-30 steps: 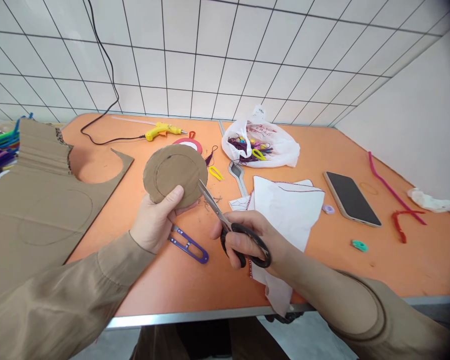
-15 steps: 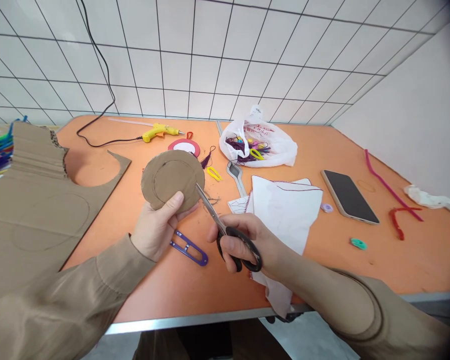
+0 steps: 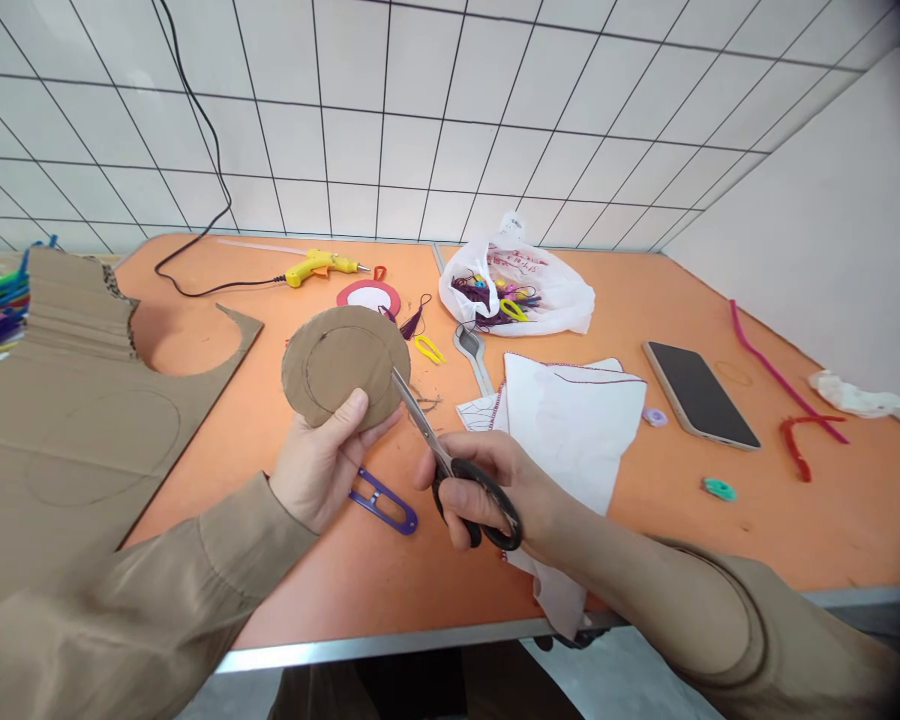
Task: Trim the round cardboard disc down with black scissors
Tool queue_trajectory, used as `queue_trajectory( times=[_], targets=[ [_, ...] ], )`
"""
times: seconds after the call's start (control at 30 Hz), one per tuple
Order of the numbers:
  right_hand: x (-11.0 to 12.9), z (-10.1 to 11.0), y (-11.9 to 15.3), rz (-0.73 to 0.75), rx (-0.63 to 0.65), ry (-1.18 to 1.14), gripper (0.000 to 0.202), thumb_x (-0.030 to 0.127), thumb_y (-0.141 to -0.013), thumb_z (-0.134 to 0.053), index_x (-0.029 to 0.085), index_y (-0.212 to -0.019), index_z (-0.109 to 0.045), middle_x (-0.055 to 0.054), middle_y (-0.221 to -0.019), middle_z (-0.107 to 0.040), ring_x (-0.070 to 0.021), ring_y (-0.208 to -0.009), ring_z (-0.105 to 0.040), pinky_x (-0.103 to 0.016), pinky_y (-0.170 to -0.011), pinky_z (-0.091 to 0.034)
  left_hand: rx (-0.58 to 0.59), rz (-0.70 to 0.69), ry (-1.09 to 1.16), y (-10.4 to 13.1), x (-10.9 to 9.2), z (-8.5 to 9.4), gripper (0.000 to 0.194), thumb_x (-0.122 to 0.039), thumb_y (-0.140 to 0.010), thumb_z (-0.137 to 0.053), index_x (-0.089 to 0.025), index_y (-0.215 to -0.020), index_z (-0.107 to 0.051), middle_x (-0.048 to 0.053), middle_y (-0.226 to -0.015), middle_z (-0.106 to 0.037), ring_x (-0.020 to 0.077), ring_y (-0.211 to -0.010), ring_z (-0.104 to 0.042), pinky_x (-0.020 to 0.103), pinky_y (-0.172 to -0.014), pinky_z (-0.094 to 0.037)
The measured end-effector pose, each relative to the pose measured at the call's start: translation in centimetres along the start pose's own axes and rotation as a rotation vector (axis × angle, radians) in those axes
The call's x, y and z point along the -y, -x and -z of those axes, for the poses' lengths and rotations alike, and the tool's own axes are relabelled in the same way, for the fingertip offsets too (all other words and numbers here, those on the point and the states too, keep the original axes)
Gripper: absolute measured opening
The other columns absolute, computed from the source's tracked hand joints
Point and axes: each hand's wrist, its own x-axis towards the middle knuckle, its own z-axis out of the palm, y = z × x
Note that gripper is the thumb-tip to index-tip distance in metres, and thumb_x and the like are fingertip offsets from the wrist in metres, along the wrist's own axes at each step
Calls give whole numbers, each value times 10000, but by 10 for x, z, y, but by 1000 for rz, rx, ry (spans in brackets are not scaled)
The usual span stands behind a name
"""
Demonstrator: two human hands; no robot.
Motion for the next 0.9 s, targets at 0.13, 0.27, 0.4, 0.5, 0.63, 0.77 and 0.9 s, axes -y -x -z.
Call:
queue_trajectory(
  times=[0.13, 0.27, 0.4, 0.5, 0.63, 0.77, 0.9],
  targets=[
    [1, -1, 0, -19, -12, -2, 389, 500, -715, -740, 143, -748, -587, 27, -470, -541, -89, -409, -480, -175, -358, -327, -23, 4, 14, 1, 0, -1, 433, -180, -802, -693, -260, -1215, -593, 46, -1265, -657, 278, -1289, -504, 407, -962, -529],
    [5, -4, 2, -28, -52, 10, 380, 487, -701, -747, 149, -729, -575, 40, -459, -522, -88, -408, -480, -181, -376, -324, -13, 3, -10, 1, 0, -1, 422, -207, -805, -700, -291, -1205, -597, 31, -1255, -663, 267, -1276, -519, 404, -959, -532],
    [6, -5, 2, -31, -66, 12, 359, 466, -706, -740, 147, -735, -580, 44, -457, -516, -81, -406, -469, -185, -389, -327, -21, 15, -6, 1, -1, -1, 422, -216, -806, -699, -280, -1212, -599, 40, -1240, -671, 279, -1275, -519, 423, -950, -539],
    [5, -5, 2, -26, -70, -1, 332, 437, -708, -739, 150, -748, -576, 45, -466, -518, -78, -400, -459, -178, -358, -309, -49, 32, 13, 1, -1, -2, 393, -190, -824, -667, -254, -1207, -606, 50, -1241, -670, 290, -1270, -522, 440, -941, -546],
    [5, -6, 2, -22, -76, -33, 303, 388, -699, -748, 158, -760, -560, 51, -492, -519, -69, -395, -445, -173, -336, -310, -53, 18, 18, 1, -1, -2, 394, -194, -820, -672, -265, -1202, -607, 47, -1238, -673, 281, -1273, -520, 423, -950, -537],
    [6, -7, 2, -17, -110, -33, 272, 362, -710, -732, 163, -764, -554, 62, -494, -499, -67, -401, -441, -175, -349, -311, -39, 28, 23, 2, -1, -2, 368, -207, -820, -662, -265, -1179, -615, 41, -1258, -662, 287, -1279, -512, 427, -960, -524],
    [7, -8, 2, -2, -107, -1, 286, 375, -710, -738, 165, -754, -549, 55, -508, -512, -74, -407, -447, -197, -383, -325, 15, 33, 58, 1, -2, 0, 275, -292, -866, -590, -247, -1133, -634, 53, -1302, -634, 298, -1298, -491, 433, -961, -515]
  ],
)
